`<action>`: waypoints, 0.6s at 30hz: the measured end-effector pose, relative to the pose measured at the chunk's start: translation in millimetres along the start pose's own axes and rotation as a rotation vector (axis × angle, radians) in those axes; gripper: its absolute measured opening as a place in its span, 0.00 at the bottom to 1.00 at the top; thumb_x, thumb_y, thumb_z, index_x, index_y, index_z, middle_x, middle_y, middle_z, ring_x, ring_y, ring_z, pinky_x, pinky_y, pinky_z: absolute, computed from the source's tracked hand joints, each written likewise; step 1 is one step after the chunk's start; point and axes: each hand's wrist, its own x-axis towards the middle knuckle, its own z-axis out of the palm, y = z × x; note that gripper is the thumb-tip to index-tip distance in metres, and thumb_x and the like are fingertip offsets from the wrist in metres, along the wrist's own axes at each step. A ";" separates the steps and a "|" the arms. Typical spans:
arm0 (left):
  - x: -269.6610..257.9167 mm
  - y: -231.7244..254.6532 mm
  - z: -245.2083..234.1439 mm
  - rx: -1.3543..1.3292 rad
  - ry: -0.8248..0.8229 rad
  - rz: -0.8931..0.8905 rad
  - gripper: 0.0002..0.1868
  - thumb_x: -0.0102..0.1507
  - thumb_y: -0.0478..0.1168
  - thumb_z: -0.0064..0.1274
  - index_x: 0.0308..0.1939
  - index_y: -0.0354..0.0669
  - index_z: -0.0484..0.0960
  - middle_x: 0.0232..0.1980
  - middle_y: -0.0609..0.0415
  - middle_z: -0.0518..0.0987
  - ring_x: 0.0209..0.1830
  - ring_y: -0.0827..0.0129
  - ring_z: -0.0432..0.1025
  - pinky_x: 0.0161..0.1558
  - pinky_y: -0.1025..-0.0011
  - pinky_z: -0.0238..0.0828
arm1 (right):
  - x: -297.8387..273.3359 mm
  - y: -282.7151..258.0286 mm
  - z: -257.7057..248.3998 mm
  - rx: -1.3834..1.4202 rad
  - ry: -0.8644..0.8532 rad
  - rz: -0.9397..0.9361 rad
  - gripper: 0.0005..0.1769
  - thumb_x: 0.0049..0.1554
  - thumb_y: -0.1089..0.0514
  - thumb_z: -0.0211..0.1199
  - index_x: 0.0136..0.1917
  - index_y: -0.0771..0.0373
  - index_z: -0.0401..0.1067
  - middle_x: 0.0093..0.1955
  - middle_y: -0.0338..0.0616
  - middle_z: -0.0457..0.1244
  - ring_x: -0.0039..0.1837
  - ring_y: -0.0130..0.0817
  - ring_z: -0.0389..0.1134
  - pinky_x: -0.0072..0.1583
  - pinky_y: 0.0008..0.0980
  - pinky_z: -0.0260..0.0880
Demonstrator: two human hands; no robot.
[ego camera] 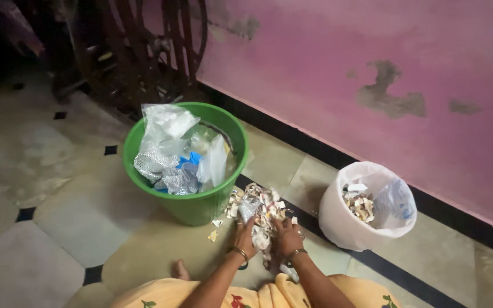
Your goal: The person sits on the floor and sorts a pile of mixed waste by hand. They separate plastic bags and packaging into a green bucket and place small paper or cardboard pieces into a white bin.
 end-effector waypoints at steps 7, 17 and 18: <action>21.4 -33.4 30.5 -0.249 0.087 0.097 0.47 0.52 0.32 0.63 0.74 0.42 0.60 0.71 0.39 0.69 0.70 0.50 0.66 0.68 0.62 0.65 | 11.3 -22.8 -21.5 0.301 0.354 -0.249 0.32 0.42 0.71 0.67 0.60 0.57 0.71 0.60 0.59 0.63 0.56 0.59 0.69 0.56 0.46 0.73; 46.7 -50.0 19.2 -0.686 0.187 -0.329 0.28 0.58 0.40 0.57 0.62 0.36 0.74 0.47 0.46 0.86 0.47 0.56 0.80 0.47 0.59 0.75 | -4.8 -38.3 -70.1 0.287 0.296 -0.247 0.32 0.46 0.62 0.71 0.64 0.59 0.67 0.63 0.52 0.63 0.58 0.56 0.68 0.52 0.49 0.71; 46.6 -47.9 15.5 -0.718 0.241 -0.382 0.31 0.56 0.39 0.55 0.63 0.37 0.71 0.45 0.46 0.86 0.43 0.53 0.80 0.45 0.56 0.76 | -1.3 -25.1 -64.8 0.143 0.118 -0.185 0.29 0.47 0.59 0.71 0.63 0.56 0.69 0.62 0.51 0.64 0.59 0.53 0.68 0.55 0.48 0.71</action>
